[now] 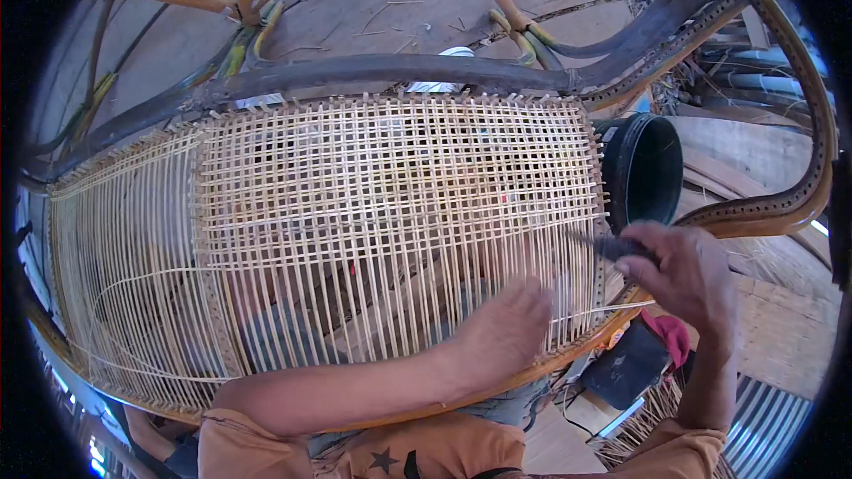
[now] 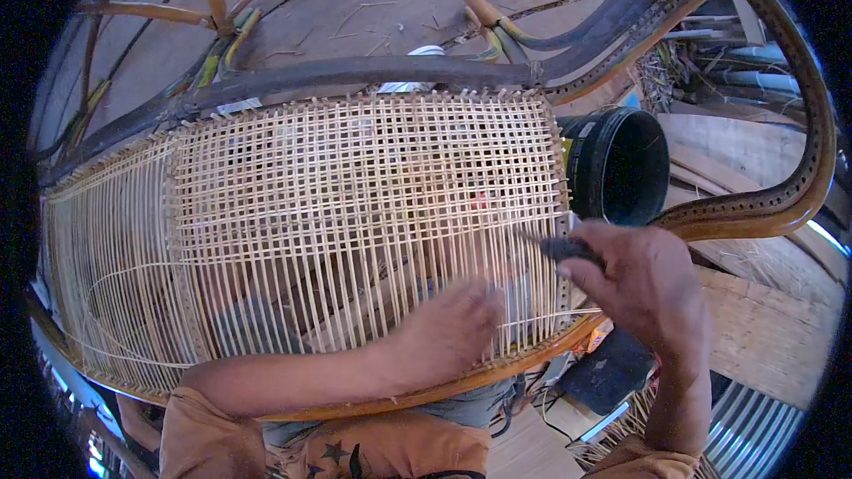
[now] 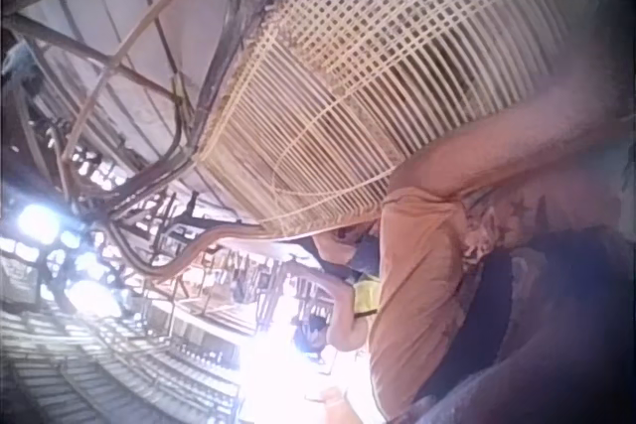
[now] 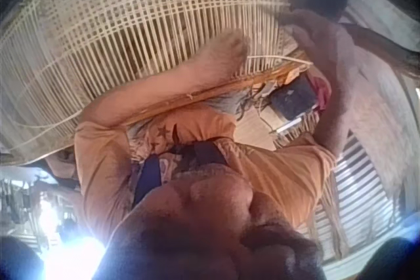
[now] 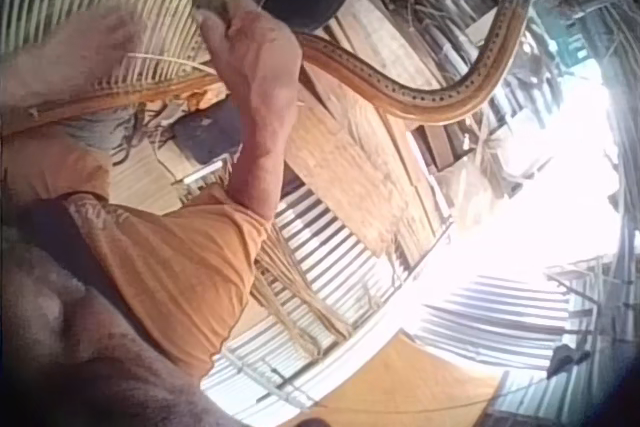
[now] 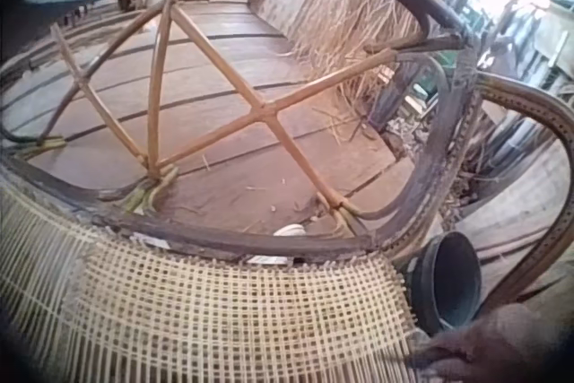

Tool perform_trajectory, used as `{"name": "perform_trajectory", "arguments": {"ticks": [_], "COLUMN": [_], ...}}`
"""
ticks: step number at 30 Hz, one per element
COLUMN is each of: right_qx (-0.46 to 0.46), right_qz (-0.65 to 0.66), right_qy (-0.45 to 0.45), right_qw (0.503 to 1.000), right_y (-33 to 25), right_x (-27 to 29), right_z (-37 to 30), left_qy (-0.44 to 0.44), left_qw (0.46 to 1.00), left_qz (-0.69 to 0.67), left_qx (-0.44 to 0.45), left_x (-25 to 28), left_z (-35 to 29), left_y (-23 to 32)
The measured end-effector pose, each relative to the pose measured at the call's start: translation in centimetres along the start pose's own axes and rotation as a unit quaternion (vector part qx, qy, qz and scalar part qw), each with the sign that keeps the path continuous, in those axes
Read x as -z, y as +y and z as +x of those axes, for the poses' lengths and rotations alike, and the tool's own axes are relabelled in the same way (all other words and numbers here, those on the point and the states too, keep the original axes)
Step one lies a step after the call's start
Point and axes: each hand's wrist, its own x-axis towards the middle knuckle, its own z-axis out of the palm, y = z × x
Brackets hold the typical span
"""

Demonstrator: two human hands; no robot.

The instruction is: Repairing the seat of a rattan chair by weaving new material.

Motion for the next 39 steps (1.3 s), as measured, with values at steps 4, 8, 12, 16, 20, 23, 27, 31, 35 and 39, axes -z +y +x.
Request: {"name": "perform_trajectory", "arguments": {"ticks": [4, 8, 12, 16, 20, 23, 27, 31, 35, 39], "right_qx": [0.125, 0.092, 0.163, 0.134, 0.160, 0.149, 0.186, 0.154, 0.203, 0.177], "right_qz": [0.005, 0.060, -0.012, 0.085, -0.017, 0.091, 0.004, 0.084, 0.002, 0.117], "right_qy": [-0.131, 0.059, -0.140, 0.079, -0.137, 0.070, -0.104, 0.085, -0.068, 0.094], "right_qw": [0.983, 0.992, 0.977, 0.984, 0.977, 0.982, 0.977, 0.981, 0.977, 0.973], "right_y": [0.2, -0.8, -1.1, -0.5, -1.2, -0.2, -1.1, -0.3, -0.7, -0.3], "right_x": [-1.1, -2.2, -2.0, -3.4, -3.1, -3.7, -3.5, -4.0, -3.6, -4.5], "right_z": [-0.2, 1.8, 0.7, 2.1, 2.2, 3.1, 2.5, 3.2, 2.7, 3.7], "left_qy": [0.182, 0.140, 0.136, 0.171, 0.187, 0.193, 0.204, 0.221, 0.223, 0.218], "left_qw": [0.969, 0.952, 0.953, 0.950, 0.945, 0.948, 0.947, 0.942, 0.936, 0.937], "left_qz": [0.078, 0.175, 0.169, 0.160, 0.162, 0.127, 0.131, 0.113, 0.074, 0.081], "left_qx": [0.148, 0.210, 0.212, 0.206, 0.216, 0.219, 0.212, 0.226, 0.263, 0.260], "left_x": [3.3, 3.2, 2.9, 2.9, 2.6, 2.6, 2.4, 2.6, 2.3, 2.1], "left_z": [-1.0, -0.7, -0.6, -0.7, -0.5, -0.8, -1.0, -0.7, -0.5, -0.8], "left_y": [-4.7, -6.1, -6.2, -5.9, -5.8, -5.9, -5.6, -5.7, -6.4, -6.6]}}
